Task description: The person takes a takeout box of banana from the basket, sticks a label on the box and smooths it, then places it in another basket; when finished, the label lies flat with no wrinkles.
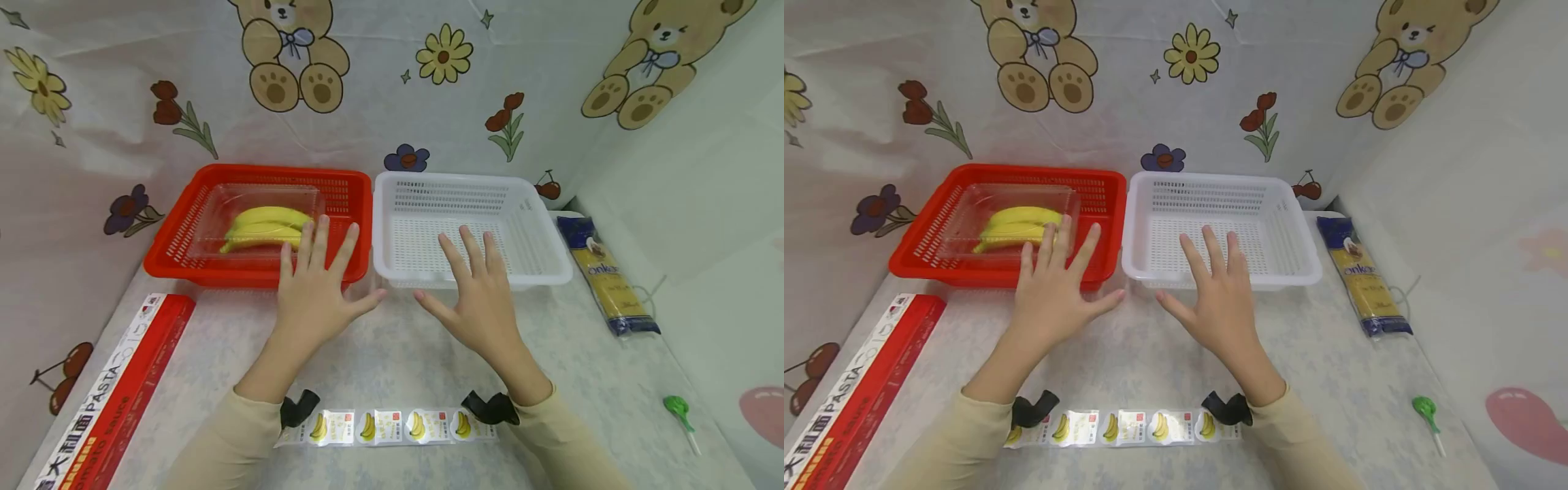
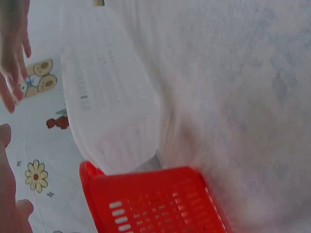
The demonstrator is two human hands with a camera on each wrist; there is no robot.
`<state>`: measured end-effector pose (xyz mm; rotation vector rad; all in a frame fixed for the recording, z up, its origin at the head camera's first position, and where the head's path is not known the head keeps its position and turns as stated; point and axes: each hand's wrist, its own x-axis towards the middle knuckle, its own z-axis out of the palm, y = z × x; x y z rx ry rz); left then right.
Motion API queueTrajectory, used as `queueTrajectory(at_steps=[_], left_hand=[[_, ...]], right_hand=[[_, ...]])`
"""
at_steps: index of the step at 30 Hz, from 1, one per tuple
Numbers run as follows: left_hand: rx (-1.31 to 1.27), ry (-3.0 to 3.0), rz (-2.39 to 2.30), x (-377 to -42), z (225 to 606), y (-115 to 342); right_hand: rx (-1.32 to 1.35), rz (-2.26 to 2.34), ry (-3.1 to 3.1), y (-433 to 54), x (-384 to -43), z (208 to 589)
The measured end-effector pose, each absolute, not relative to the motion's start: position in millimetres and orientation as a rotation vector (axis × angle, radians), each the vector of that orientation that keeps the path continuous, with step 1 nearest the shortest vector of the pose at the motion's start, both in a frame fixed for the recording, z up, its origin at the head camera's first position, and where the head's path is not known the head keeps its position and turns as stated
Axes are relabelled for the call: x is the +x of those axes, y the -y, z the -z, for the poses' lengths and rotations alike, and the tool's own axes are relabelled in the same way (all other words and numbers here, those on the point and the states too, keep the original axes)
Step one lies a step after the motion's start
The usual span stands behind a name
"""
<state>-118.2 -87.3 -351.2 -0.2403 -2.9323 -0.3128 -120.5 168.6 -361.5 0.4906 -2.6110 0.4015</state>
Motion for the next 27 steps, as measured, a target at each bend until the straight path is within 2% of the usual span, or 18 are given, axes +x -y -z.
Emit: queueTrajectory(at_steps=[10,18,27], left_hand=[[-0.010,2.949,0.419,-125.7,341.6,182.9],[0.191,2.977,0.479,-138.5,344.8,263.7],[0.334,3.111,0.563,-147.2,352.7,305.5]], right_hand=[[0.597,-0.681,2.603,-151.6,-136.7,356.2],[0.744,-0.886,2.612,-116.5,-160.0,342.5],[0.795,-1.147,2.749,-54.3,-191.2,338.7]])
